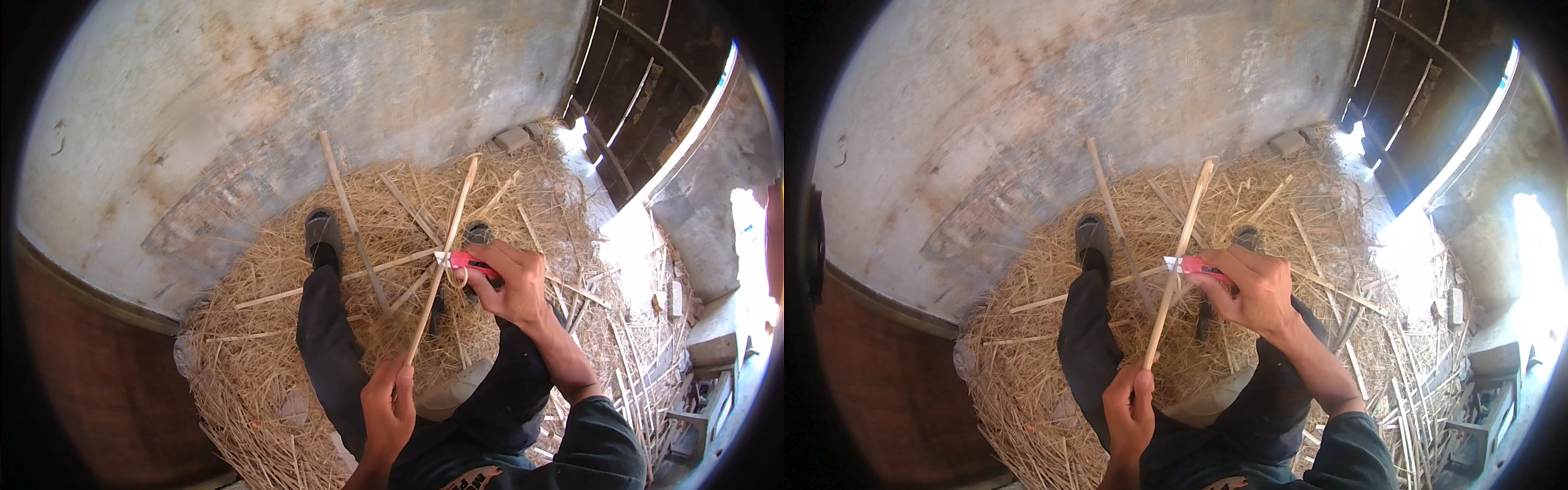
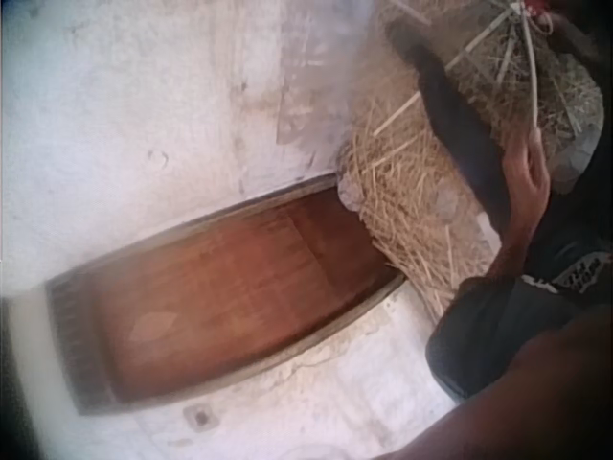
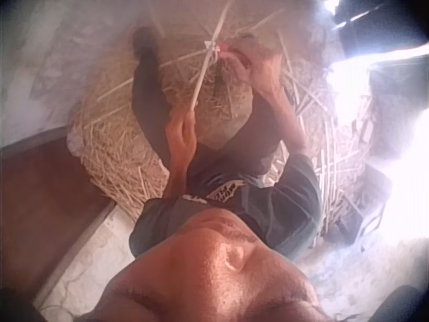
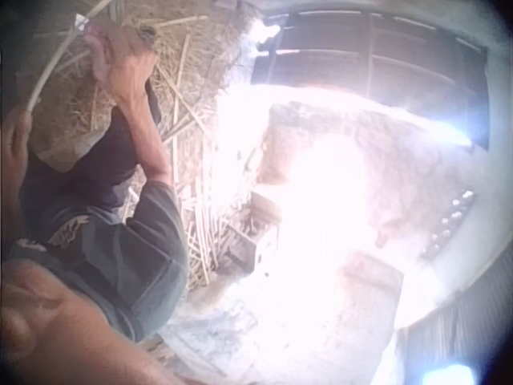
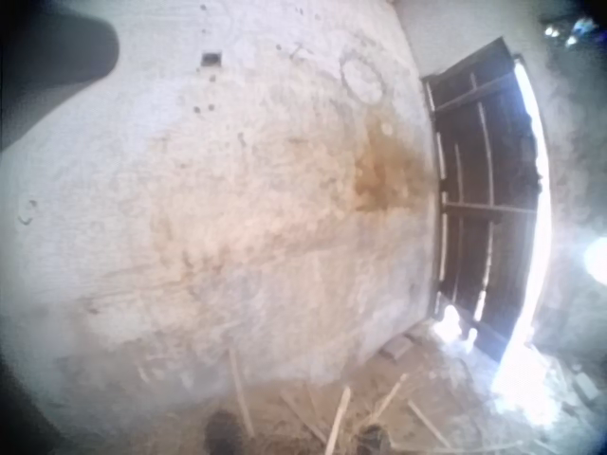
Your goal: The person sits on a straw-covered floor and uses a red utility knife to shave thin strips off a long bamboo pole. They hold the pole with their left hand and scrape the blade along its length with their right hand, creating a pile of bamboo shavings on the ground.
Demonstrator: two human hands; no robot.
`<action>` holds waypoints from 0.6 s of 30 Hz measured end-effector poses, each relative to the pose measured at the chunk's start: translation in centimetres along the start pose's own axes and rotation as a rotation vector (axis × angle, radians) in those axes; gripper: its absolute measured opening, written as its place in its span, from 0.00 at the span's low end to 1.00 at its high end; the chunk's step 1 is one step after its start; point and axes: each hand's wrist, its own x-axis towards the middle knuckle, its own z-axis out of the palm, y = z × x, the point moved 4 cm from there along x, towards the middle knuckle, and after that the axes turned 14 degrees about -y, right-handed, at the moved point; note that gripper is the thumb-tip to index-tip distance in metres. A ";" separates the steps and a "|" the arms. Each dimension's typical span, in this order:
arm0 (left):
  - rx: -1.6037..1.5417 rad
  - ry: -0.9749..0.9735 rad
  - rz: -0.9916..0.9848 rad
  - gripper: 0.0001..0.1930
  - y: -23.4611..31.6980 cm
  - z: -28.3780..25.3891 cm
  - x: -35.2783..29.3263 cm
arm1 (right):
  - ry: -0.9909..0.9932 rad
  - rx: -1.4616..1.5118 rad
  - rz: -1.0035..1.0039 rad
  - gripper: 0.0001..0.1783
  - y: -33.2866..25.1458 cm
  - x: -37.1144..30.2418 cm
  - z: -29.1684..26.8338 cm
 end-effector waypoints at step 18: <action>-0.029 -0.076 -0.133 0.15 -1.1 -0.9 -3.4 | 0.022 -0.005 0.172 0.17 3.6 0.7 -0.8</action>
